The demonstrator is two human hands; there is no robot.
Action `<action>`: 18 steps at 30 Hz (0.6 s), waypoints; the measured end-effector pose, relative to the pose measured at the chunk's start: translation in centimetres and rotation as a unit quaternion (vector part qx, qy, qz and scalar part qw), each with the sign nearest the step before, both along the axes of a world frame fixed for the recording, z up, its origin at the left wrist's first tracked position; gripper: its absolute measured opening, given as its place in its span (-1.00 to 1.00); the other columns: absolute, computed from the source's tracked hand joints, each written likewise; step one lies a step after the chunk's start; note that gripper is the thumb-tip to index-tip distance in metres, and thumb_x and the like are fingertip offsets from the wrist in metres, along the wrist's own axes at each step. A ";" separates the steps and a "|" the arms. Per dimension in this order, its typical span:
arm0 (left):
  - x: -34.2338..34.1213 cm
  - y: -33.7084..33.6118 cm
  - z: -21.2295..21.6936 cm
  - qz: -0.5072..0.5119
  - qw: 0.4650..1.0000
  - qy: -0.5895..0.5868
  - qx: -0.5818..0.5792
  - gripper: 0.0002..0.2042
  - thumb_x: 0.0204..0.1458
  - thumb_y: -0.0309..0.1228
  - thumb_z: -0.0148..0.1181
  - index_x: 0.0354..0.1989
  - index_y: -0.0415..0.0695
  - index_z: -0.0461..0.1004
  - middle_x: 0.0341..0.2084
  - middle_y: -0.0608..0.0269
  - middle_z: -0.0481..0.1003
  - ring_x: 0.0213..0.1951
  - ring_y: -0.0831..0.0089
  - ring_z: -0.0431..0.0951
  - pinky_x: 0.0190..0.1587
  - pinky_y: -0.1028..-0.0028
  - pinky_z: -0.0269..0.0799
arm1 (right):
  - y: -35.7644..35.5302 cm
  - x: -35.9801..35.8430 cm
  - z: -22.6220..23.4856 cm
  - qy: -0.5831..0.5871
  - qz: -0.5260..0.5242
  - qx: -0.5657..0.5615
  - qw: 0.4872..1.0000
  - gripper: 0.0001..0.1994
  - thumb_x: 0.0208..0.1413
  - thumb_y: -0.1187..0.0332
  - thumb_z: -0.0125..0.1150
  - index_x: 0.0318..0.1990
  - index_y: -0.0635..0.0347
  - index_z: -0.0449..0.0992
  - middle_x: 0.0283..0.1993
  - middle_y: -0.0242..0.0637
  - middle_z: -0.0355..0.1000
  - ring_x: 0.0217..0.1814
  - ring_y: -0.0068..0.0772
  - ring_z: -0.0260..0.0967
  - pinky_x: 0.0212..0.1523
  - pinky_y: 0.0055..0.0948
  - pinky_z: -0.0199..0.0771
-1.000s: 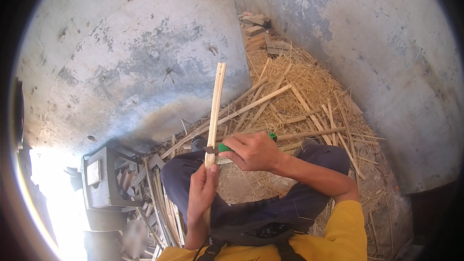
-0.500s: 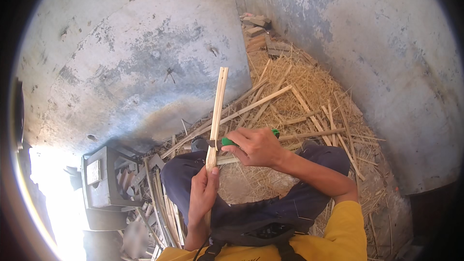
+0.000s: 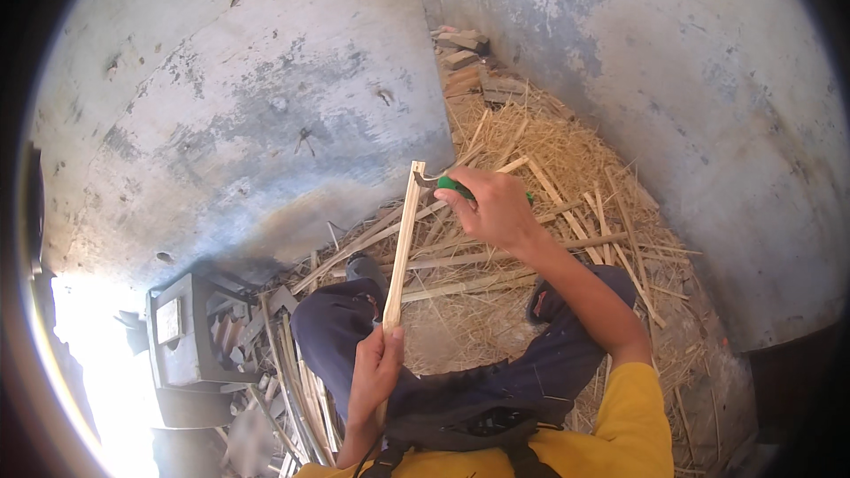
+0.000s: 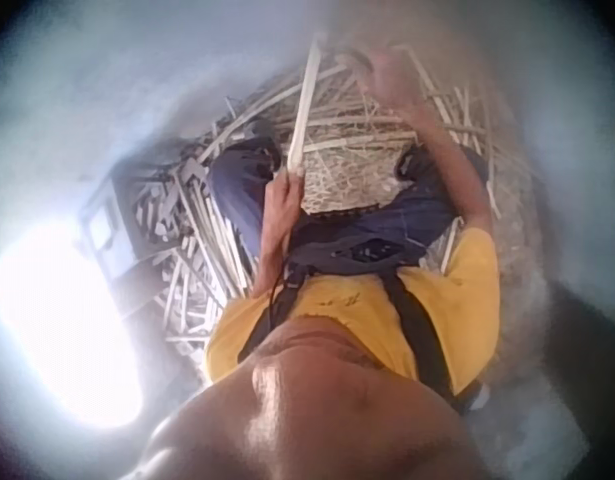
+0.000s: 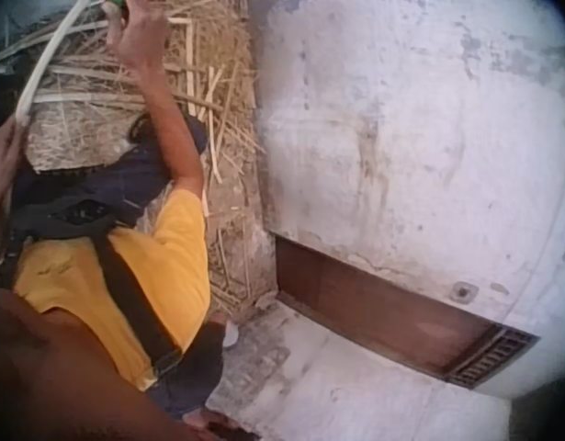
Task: The person shaves a thin wooden stick using a green utility knife, removing small shavings to shape or smooth it while holding the stick in one hand and the knife in the other.
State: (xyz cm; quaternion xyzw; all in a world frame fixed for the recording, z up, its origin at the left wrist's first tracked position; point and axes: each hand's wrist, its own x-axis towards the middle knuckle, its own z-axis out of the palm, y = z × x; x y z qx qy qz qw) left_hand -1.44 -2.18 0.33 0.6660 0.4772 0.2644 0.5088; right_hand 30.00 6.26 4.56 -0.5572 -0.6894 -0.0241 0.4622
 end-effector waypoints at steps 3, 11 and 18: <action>-0.9 -0.9 0.2 -0.012 0.999 0.017 -0.025 -0.74 0.40 -0.38 0.12 -0.30 -0.33 0.45 -0.68 0.10 0.37 -0.58 0.48 0.39 -0.48 0.31 0.31 | 2.1 3.9 -0.1 0.070 -0.112 -0.116 0.984 -0.52 0.45 -0.03 0.14 -0.15 0.30 0.66 -0.51 -0.28 0.48 -0.55 -0.40 0.36 -0.46 -0.33 0.38; -2.7 -0.4 -1.1 0.004 0.995 -0.037 -0.087 -0.67 0.48 -0.24 0.02 -0.35 -0.17 0.38 -0.65 0.47 0.32 -0.61 0.70 0.28 -0.58 0.53 0.21 | 2.0 12.8 -1.3 -0.089 -0.127 -0.386 0.910 -0.43 0.37 -0.17 0.17 -0.10 0.29 0.65 -0.50 -0.22 0.46 -0.44 -0.30 0.41 -0.34 -0.15 0.40; -2.1 -0.2 -1.6 -0.014 1.000 -0.009 -0.021 -0.64 0.50 -0.20 0.01 -0.37 -0.14 0.35 -0.64 0.52 0.31 -0.60 0.72 0.25 -0.55 0.55 0.18 | 0.2 2.8 1.3 0.206 0.046 -0.137 0.968 -0.57 0.29 0.00 0.38 -0.02 0.26 0.62 -0.29 -0.27 0.64 -0.23 -0.40 0.60 -0.14 -0.36 0.54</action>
